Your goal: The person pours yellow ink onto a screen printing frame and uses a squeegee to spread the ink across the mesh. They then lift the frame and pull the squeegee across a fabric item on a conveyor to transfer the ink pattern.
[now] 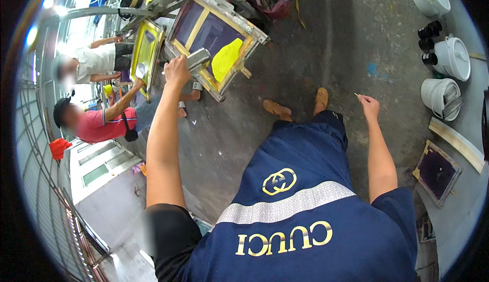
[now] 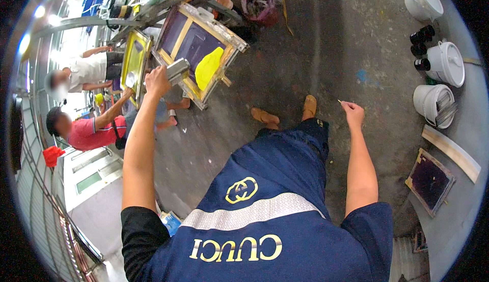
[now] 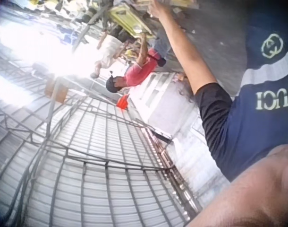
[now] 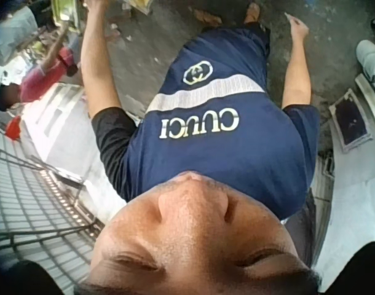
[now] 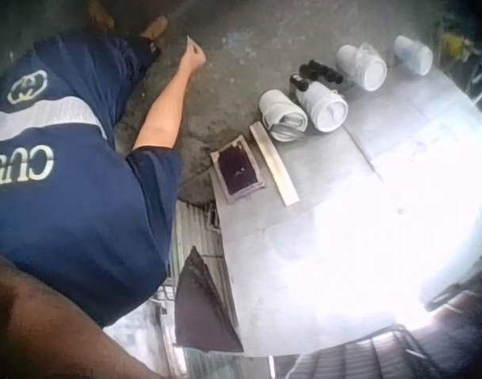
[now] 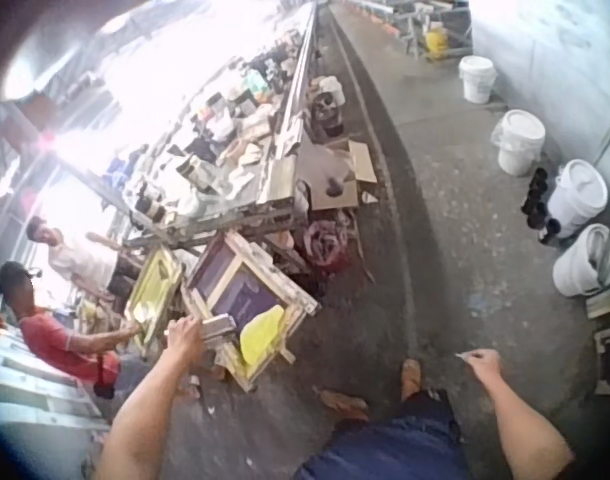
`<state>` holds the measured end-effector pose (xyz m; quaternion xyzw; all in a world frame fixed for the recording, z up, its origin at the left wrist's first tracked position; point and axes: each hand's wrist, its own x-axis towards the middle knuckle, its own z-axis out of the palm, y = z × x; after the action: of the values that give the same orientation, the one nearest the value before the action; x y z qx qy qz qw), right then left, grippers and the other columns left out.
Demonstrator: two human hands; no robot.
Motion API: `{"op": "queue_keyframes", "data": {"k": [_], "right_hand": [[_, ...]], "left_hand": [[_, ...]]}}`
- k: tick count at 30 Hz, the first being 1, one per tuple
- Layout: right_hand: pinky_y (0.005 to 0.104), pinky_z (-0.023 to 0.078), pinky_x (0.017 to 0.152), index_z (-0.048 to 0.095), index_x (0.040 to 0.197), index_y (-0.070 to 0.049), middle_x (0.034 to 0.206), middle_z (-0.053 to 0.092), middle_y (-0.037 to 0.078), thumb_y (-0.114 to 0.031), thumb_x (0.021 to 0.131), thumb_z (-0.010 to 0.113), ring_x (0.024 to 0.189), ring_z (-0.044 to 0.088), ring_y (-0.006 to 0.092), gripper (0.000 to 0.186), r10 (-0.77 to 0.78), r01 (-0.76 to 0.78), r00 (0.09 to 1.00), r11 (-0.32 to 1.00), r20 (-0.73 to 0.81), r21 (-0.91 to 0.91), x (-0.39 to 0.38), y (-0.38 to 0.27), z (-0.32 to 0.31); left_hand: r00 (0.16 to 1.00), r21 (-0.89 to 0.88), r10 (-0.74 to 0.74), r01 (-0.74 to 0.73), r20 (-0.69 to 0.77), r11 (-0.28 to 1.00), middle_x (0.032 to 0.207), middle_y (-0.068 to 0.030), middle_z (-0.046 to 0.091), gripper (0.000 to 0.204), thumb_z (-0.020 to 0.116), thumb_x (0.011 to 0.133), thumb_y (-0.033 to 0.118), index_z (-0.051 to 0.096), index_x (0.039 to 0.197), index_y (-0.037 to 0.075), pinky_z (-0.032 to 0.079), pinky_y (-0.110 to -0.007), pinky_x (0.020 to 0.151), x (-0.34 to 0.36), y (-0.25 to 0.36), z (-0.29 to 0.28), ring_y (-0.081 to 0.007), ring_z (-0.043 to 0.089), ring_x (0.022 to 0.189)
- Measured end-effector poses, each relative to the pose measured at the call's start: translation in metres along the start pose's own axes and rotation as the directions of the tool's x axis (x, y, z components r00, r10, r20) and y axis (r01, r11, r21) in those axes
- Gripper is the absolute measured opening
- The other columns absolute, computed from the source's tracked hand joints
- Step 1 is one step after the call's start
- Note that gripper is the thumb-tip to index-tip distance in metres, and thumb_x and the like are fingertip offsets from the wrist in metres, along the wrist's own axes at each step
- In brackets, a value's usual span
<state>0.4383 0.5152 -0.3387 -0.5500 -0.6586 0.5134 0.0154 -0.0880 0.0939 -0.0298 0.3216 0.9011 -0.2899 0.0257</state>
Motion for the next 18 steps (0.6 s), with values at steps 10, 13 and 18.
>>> {"op": "queue_keyframes", "data": {"k": [10, 13, 18], "right_hand": [[0.0313, 0.052, 0.073, 0.083, 0.098, -0.005, 0.081, 0.077, 0.005, -0.037, 0.085, 0.082, 0.074, 0.069, 0.0143, 0.034, 0.049, -0.051, 0.998, 0.997, -0.035, -0.05, -0.009, 0.046, -0.018], [0.0309, 0.052, 0.074, 0.083, 0.096, -0.006, 0.08, 0.077, 0.004, -0.038, 0.085, 0.082, 0.075, 0.07, 0.0142, 0.034, 0.085, -0.091, 0.993, 0.992, -0.076, -0.086, -0.018, 0.054, -0.027], [0.0318, 0.051, 0.084, 0.082, 0.096, -0.005, 0.087, 0.077, 0.003, -0.037, 0.086, 0.081, 0.086, 0.07, 0.0138, 0.034, 0.168, -0.172, 0.984, 0.98, -0.052, -0.101, -0.031, 0.035, -0.039]], "left_hand": [[0.999, -0.035, -0.005, 0.006, 0.033, 0.999, 0.1, -0.0164, 0.075, 0.033, 0.072, 0.075, 0.015, 0.066, 0.107, 0.007, 0.057, -0.047, 0.084, 0.007, 0.0, -0.008, -0.0354, 0.073, 0.1], [0.999, -0.043, 0.007, -0.005, 0.036, 0.999, 0.099, -0.017, 0.074, 0.035, 0.072, 0.075, 0.015, 0.065, 0.109, 0.007, 0.057, -0.047, 0.084, 0.017, 0.004, -0.012, -0.0364, 0.073, 0.099], [0.999, -0.046, -0.004, 0.006, 0.041, 0.999, 0.101, -0.0162, 0.074, 0.038, 0.074, 0.076, 0.016, 0.064, 0.112, 0.008, 0.056, -0.048, 0.086, 0.03, 0.015, -0.025, -0.0352, 0.073, 0.103]]}}
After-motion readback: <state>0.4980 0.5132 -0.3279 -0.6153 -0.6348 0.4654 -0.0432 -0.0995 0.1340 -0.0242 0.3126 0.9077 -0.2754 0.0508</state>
